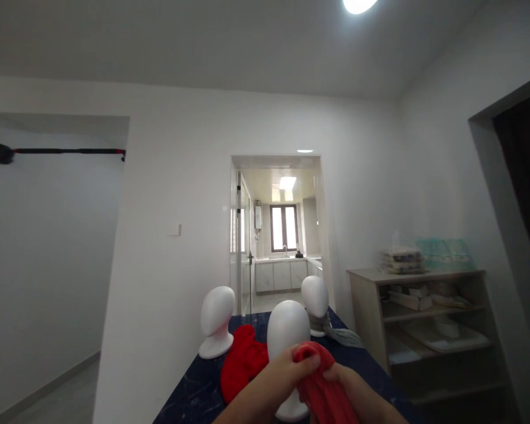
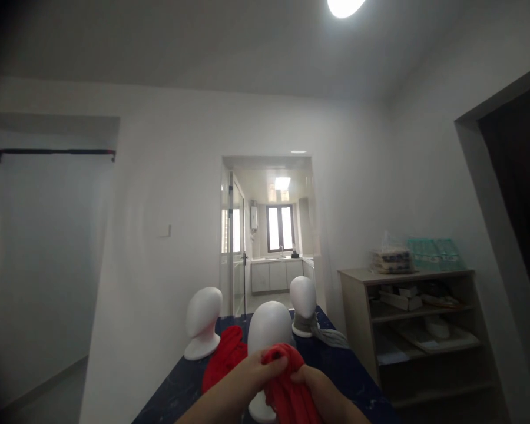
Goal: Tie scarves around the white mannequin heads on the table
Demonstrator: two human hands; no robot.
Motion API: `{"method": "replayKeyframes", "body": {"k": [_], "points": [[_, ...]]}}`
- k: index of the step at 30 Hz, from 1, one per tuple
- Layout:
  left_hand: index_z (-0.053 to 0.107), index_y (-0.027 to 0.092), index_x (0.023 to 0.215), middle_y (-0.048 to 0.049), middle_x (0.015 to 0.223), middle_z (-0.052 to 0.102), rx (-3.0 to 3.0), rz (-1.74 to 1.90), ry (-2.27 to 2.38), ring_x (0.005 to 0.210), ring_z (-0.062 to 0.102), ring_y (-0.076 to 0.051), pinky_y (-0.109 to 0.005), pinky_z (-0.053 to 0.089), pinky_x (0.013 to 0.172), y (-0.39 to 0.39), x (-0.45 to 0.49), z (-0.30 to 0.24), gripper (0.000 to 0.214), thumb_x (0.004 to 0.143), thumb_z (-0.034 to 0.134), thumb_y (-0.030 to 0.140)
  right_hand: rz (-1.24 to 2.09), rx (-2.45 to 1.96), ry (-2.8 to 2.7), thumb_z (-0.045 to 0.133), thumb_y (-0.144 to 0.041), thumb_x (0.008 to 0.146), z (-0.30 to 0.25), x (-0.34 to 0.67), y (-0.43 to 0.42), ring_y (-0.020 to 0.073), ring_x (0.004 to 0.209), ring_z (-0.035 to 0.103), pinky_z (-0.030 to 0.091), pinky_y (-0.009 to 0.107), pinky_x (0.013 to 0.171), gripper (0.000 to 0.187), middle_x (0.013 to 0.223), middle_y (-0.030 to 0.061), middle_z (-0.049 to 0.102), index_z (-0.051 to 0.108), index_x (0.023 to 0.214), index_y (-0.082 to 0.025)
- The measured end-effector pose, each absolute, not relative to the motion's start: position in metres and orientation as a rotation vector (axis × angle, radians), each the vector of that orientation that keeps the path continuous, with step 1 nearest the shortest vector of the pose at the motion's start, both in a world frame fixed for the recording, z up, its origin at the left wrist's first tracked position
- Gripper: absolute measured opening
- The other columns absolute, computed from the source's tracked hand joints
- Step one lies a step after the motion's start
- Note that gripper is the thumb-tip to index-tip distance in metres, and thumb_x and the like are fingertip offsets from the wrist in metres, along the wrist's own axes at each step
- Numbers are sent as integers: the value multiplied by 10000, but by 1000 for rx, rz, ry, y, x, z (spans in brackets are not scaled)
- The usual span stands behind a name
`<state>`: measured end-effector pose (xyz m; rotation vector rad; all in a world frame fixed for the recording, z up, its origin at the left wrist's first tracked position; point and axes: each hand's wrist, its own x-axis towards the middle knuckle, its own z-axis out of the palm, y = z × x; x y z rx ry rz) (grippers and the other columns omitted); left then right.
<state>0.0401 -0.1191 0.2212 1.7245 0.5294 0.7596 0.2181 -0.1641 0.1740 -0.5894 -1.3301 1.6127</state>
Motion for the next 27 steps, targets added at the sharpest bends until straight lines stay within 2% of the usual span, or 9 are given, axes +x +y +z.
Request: {"method": "replayKeyframes", "body": {"k": [3, 7, 10, 16, 18, 20, 22, 25, 27], "points": [[783, 158, 1039, 3, 672, 678, 1703, 762, 608, 490, 514, -113, -239, 361, 472, -121, 38, 236, 362, 815, 724, 437, 1699, -539, -1289, 547, -426, 806, 186, 214, -168, 274, 803, 792, 593, 378, 852, 444, 829, 124, 825, 786, 1018, -118], [758, 160, 931, -7, 767, 726, 1763, 856, 662, 712, 638, -154, -239, 467, 627, -126, 29, 263, 210, 776, 701, 289, 1655, -595, -1230, 562, -388, 827, 197, 218, -169, 275, 894, 788, 582, 396, 908, 377, 895, 116, 831, 782, 1008, -141], [706, 178, 923, 3, 792, 713, 1843, 887, 698, 724, 652, -161, -254, 490, 641, -131, 24, 290, 177, 768, 680, 260, 1432, -641, -1276, 650, -301, 795, 207, 222, -166, 240, 880, 776, 573, 352, 860, 298, 950, 97, 832, 769, 1021, -147], [640, 213, 978, 72, 633, 547, 1959, 690, 648, 539, 527, -121, -281, 520, 565, -141, 20, 346, 214, 783, 690, 285, 1274, -567, -1429, 681, -234, 768, 232, 240, -161, 239, 811, 760, 565, 416, 875, 293, 873, 98, 827, 762, 1037, -152], [621, 223, 965, 75, 622, 534, 2004, 644, 663, 531, 516, -118, -270, 499, 546, -144, 21, 361, 188, 792, 671, 280, 1290, -539, -1443, 697, -222, 768, 239, 243, -162, 259, 958, 763, 535, 447, 990, 349, 1006, 118, 837, 764, 1106, -165], [608, 227, 917, 72, 635, 528, 2063, 642, 661, 535, 500, -110, -250, 463, 524, -148, 25, 374, 142, 786, 652, 256, 1321, -494, -1453, 748, -208, 760, 245, 240, -164, 277, 1178, 718, 433, 476, 1157, 425, 1199, 121, 813, 750, 1184, -191], [610, 226, 888, 72, 648, 515, 2113, 641, 636, 535, 470, -100, -235, 421, 496, -153, 30, 386, 110, 781, 633, 233, 1366, -407, -1480, 801, -200, 751, 250, 230, -167, 276, 1265, 678, 358, 474, 1226, 379, 1259, 109, 791, 748, 1126, -206], [636, 219, 916, 73, 656, 505, 2122, 665, 564, 535, 437, -89, -220, 368, 475, -160, 38, 401, 118, 798, 631, 219, 1448, -239, -1512, 839, -193, 735, 252, 211, -170, 254, 1135, 720, 453, 412, 1126, 193, 1092, 87, 806, 705, 874, -192], [671, 211, 997, 74, 654, 510, 2089, 721, 515, 528, 424, -83, -215, 350, 474, -163, 44, 408, 183, 818, 632, 208, 1502, -211, -1505, 837, -201, 733, 251, 199, -169, 239, 1006, 746, 532, 379, 994, 226, 1034, 90, 804, 714, 921, -171]]}}
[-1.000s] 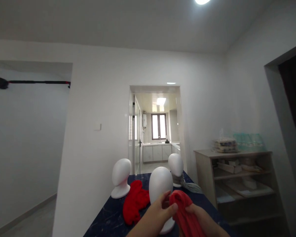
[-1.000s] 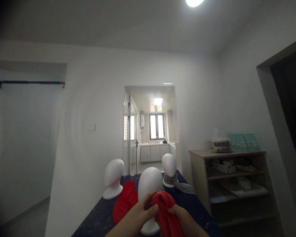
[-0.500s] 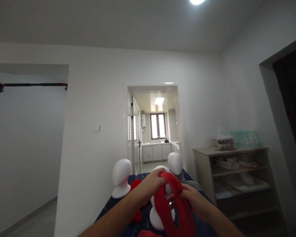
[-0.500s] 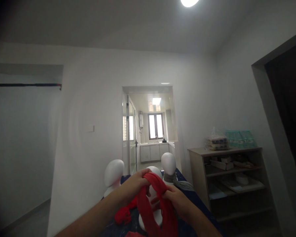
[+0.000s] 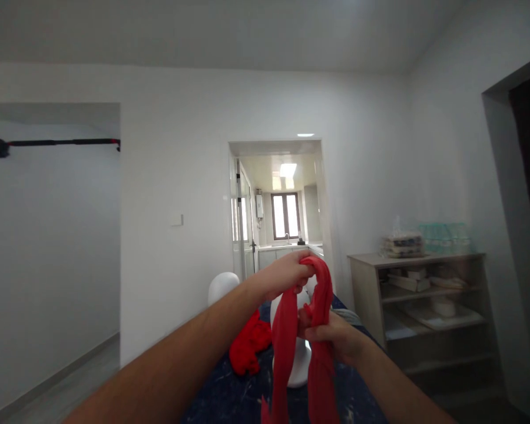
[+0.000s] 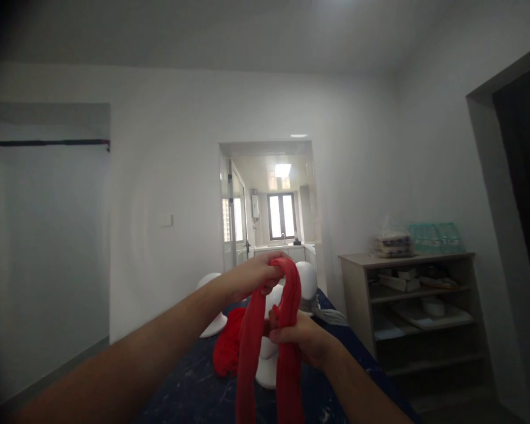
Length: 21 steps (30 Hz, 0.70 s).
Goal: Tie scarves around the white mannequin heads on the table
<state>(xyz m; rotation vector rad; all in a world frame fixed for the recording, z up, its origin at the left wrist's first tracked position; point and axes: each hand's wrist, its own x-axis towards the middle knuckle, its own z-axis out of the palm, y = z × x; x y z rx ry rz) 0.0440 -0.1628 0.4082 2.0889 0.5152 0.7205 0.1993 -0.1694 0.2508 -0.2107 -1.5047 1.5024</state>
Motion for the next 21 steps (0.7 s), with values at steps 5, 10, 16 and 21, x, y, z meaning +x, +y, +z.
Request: {"method": "replayKeyframes", "body": {"k": [5, 10, 16, 21], "points": [[698, 185, 1306, 29, 684, 605, 1917, 777, 365, 572, 523, -97, -220, 427, 537, -154, 51, 410, 393, 923, 615, 224, 1604, -235, -1469, 765, -282, 797, 246, 190, -162, 243, 925, 780, 599, 343, 783, 486, 1211, 174, 794, 695, 1259, -147], [634, 196, 1433, -27, 810, 713, 1643, 859, 136, 667, 632, -120, -263, 542, 690, -131, 35, 404, 554, 883, 674, 147, 1571, -141, -1597, 643, -296, 860, 246, 221, -151, 183, 626, 729, 537, 481, 1100, 239, 600, 35, 685, 718, 718, -117], [658, 249, 1310, 65, 768, 668, 1719, 928, 73, 515, 421, -39, -361, 599, 862, -116, -6, 407, 519, 811, 759, 151, 1492, -362, -1566, 611, -224, 932, 278, 293, -147, 65, 376, 467, 672, 455, 816, 103, 571, -78, 627, 669, 1006, -182], [584, 233, 848, 68, 676, 623, 2381, 725, 610, 537, 513, -85, -251, 458, 588, -117, -21, 422, 328, 715, 868, 331, 1410, -549, -1760, 670, -204, 861, 309, 312, -160, 62, 362, 465, 673, 411, 736, 216, 547, -57, 654, 676, 1065, -134]]}}
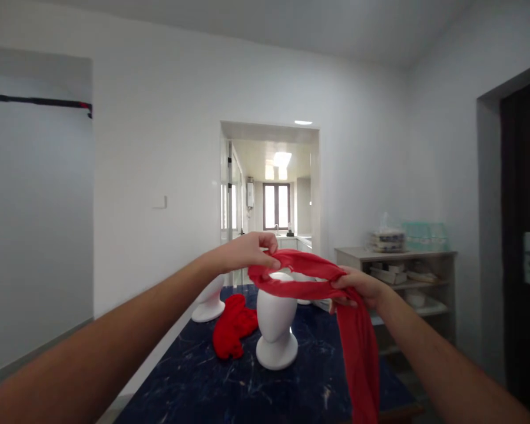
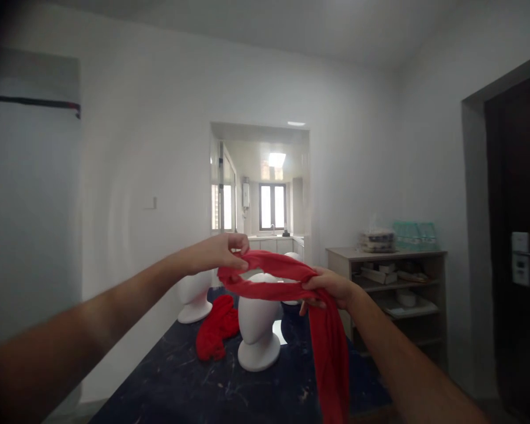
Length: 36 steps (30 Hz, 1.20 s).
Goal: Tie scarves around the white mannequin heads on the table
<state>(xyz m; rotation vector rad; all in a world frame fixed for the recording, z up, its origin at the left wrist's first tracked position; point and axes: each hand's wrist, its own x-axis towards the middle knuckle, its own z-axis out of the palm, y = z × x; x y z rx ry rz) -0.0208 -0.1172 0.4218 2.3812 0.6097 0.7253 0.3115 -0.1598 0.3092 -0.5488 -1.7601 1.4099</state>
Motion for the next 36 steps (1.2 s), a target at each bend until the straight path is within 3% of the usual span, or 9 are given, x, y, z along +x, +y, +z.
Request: {"method": "replayKeyframes", "body": {"k": [6, 9, 13, 20, 23, 29, 32, 34, 36], "points": [[712, 254, 1002, 6, 823, 731, 2942, 899, 992, 744, 638, -188, -290, 395, 637, -132, -17, 420, 227, 795, 622, 233, 1406, -798, -1870, 759, -205, 809, 309, 316, -167, 78, 417, 581, 611, 268, 616, 402, 643, -39, 729, 652, 1195, -181], [729, 218, 841, -28, 810, 747, 2700, 960, 1067, 747, 660, -205, -303, 438, 654, -134, -11, 414, 221, 810, 511, 197, 1379, -935, -1895, 803, -232, 783, 301, 323, -166, 84, 444, 608, 574, 220, 564, 434, 647, -61, 714, 652, 1188, -194], [705, 174, 843, -22, 708, 716, 1969, 1190, 931, 630, 647, -174, -266, 506, 604, -119, -7, 402, 188, 771, 532, 161, 1369, -1068, -1906, 820, -244, 748, 288, 336, -161, 98, 487, 639, 546, 202, 528, 319, 666, -51, 716, 656, 1016, -189], [601, 176, 705, -4, 657, 625, 1358, 1131, 457, 603, 612, -120, -259, 610, 702, -94, -16, 380, 94, 710, 635, 89, 1410, -906, -1868, 762, -236, 810, 266, 349, -159, 64, 452, 528, 591, 272, 635, 335, 576, -120, 591, 646, 1123, -215], [596, 201, 764, 77, 578, 511, 1613, 1072, 442, 548, 538, -97, -284, 595, 741, -94, -27, 376, 127, 744, 719, 174, 1465, -925, -1839, 754, -241, 830, 258, 357, -158, 38, 418, 390, 536, 236, 567, 425, 561, -150, 492, 627, 1235, -250], [607, 217, 715, 60, 661, 647, 2640, 714, 980, 644, 626, -159, -249, 410, 563, -77, -52, 363, 123, 673, 706, 158, 1467, -997, -1712, 812, -381, 846, 257, 384, -146, 34, 444, 288, 296, 157, 437, 417, 585, -139, 406, 594, 1180, -259], [660, 226, 735, 32, 750, 701, 2895, 730, 944, 794, 674, -180, -322, 511, 856, -57, -63, 357, 109, 838, 623, 224, 1515, -969, -1625, 743, -582, 886, 261, 389, -126, 42, 439, 186, 190, 159, 389, 438, 572, -145, 338, 566, 1127, -263], [702, 231, 744, -7, 860, 753, 3067, 790, 936, 986, 692, -218, -421, 393, 1161, -40, -71, 356, 164, 887, 627, 260, 1541, -962, -1588, 640, -712, 906, 263, 387, -105, 48, 424, 123, 138, 171, 363, 482, 531, -149, 299, 562, 1050, -258], [751, 238, 813, -45, 944, 779, 3210, 841, 981, 1107, 666, -251, -471, 279, 1254, -21, -78, 357, 151, 903, 632, 258, 1506, -985, -1611, 617, -732, 912, 268, 381, -81, 47, 415, 115, 117, 182, 354, 508, 511, -148, 294, 585, 1004, -233]]}}
